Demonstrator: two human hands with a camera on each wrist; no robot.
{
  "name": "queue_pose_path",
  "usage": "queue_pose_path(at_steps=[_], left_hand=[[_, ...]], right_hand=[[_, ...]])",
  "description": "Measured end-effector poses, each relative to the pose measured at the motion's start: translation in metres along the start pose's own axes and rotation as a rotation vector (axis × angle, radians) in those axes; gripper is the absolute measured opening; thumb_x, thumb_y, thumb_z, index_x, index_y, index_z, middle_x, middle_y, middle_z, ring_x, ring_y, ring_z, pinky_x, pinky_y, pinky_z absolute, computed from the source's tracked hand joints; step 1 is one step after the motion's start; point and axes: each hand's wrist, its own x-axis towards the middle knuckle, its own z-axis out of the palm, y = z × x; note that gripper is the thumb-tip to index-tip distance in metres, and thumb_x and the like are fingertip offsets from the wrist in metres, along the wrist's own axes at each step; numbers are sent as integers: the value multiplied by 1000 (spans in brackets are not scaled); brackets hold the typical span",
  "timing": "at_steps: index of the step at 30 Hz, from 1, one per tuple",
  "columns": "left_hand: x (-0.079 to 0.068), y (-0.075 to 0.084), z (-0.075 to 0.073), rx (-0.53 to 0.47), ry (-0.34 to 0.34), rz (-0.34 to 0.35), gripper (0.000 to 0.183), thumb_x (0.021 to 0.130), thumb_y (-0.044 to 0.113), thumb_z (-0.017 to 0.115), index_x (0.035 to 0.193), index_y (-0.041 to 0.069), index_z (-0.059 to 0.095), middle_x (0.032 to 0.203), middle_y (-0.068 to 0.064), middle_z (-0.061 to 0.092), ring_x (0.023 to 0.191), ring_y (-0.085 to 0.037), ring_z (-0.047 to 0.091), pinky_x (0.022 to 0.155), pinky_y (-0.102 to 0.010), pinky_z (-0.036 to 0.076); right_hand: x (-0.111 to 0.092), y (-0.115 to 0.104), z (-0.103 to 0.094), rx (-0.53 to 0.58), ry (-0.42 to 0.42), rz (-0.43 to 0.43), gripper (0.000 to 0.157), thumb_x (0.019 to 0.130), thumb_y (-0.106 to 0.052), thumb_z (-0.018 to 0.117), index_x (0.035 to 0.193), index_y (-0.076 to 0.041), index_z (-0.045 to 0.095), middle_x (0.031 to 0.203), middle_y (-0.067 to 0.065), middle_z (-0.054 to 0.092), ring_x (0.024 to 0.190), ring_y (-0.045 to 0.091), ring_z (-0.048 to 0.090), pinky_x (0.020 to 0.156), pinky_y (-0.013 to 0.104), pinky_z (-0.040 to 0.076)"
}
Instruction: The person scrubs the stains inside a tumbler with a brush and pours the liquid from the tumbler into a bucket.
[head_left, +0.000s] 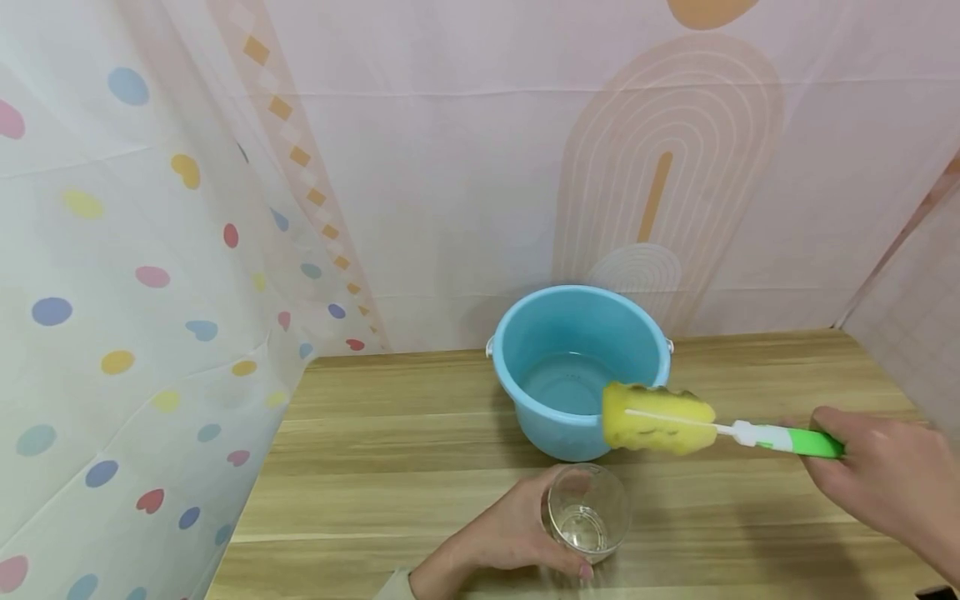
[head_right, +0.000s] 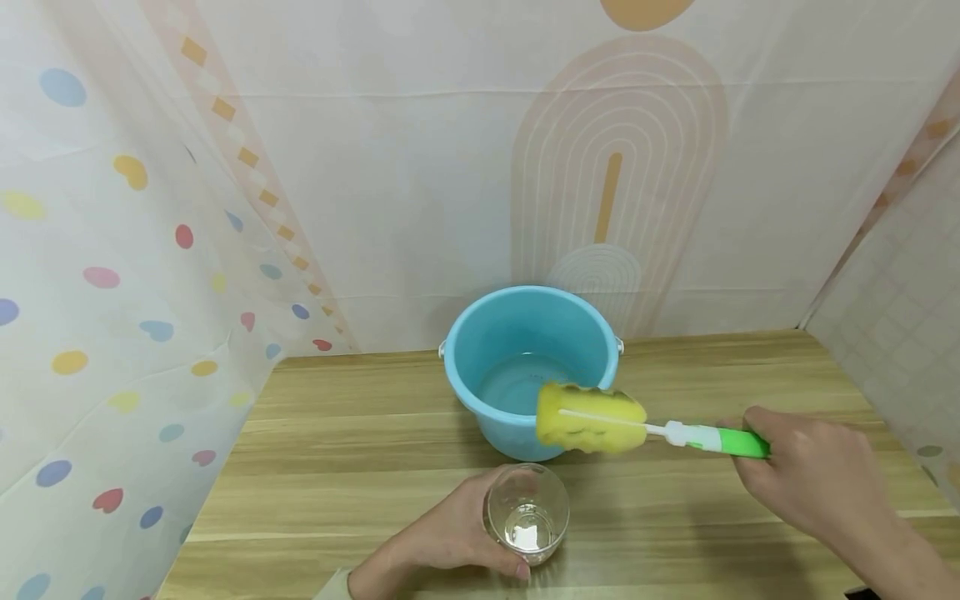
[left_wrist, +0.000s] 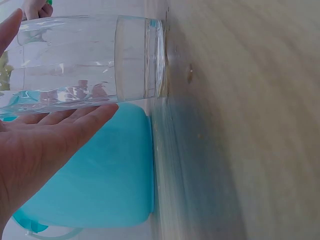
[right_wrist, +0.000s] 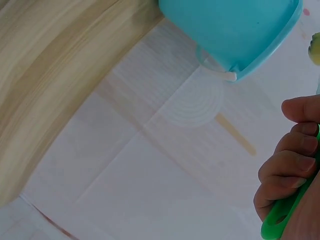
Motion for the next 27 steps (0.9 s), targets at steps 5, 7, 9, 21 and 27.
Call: queue_pose_path(at_steps=[5,7,9,21,27], left_hand=[[0,0,0,-2,-7,16,90,75,15,97,151,15,50,145,-6,59,133,-18,55,113,-32,43],[0,-1,0,-5,-9,25,90,75,14,97,152,12,50,145,-6,59,133,-20,55,113,-34,44],[1,-1,0,-6,-8,34,90,75,14,97,151,12,50,144,-4,59,132,-20,56,112,-35,45],[1,-1,0,-36,-27,42,88,77,14,96,151,24,50,144,2,60,133,-18,55,114,-37,44],[2,0,0,-46,-30,36,90,76,13,97,151,28,49,142,8,59,133,-20,55,115,-38,42]], right_hand=[[3,-4,1,-3,-3,-39,34,96,-40,44,64,-32,38,60,-24,17,54,-6,11,42,18,15],[4,-5,1,-7,6,-49,44,103,-52,37,63,-32,35,61,-23,16,54,-6,10,42,18,14],[4,-7,2,-12,17,-54,51,105,-61,33,63,-31,31,61,-23,16,53,-6,11,43,18,14],[7,-14,1,-66,-13,-149,53,105,-54,22,63,-27,41,60,-21,19,54,-5,11,42,18,15],[10,-16,1,-66,-4,-166,53,107,-59,25,64,-29,33,62,-22,16,54,-5,11,43,18,14]])
